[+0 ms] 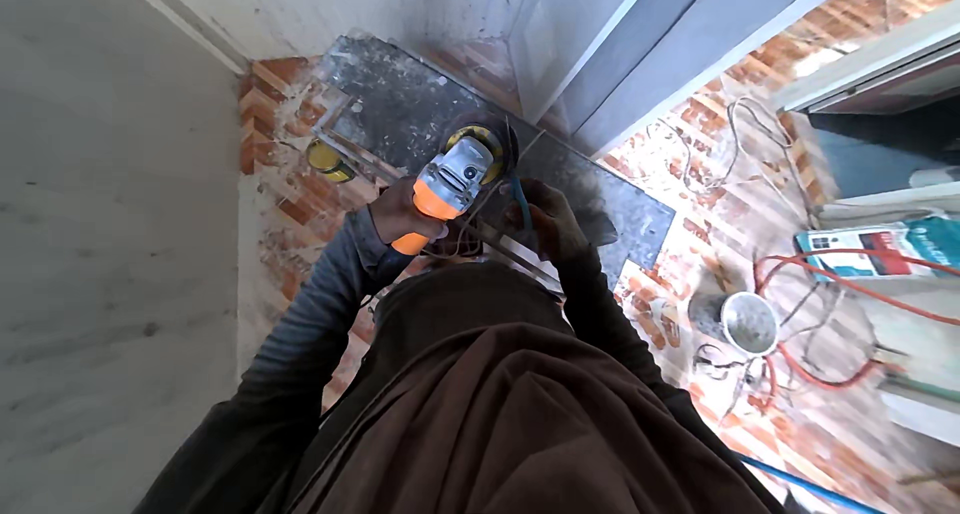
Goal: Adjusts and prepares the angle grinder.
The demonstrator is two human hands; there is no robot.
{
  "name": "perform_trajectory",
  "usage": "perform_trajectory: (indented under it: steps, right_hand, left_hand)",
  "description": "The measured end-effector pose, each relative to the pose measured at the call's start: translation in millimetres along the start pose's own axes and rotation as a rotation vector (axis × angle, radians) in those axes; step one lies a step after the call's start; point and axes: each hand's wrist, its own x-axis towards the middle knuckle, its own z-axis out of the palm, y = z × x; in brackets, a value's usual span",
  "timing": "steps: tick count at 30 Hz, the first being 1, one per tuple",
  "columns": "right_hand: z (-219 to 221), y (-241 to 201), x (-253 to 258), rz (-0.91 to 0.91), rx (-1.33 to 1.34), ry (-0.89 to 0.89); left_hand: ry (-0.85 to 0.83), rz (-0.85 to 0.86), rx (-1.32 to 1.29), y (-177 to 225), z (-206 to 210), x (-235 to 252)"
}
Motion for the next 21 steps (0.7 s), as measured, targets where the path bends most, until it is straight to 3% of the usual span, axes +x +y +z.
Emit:
perform_trajectory:
  steps: [10, 14, 18, 21]
  right_hand:
    - [5.5, 14.8, 13.7, -0.118, 0.015, 0.075]
    - [8.4, 14.9, 16.3, -0.06, -0.01, -0.01]
    - [9.4, 25.2, 27.5, -0.031, 0.052, -0.179]
    - [16.2, 23.9, 33.0, -0.008, 0.072, -0.205]
  left_hand:
    - [-0.047, -0.031, -0.126, -2.9, -16.5, -2.2]
    - [0.007, -0.039, -0.038, -3.1, -22.5, -17.5]
    - [-0.052, 0.002, 0.097, -5.6, -38.5, -27.2]
    - [-0.066, 0.01, 0.123, -7.9, -43.4, -35.3]
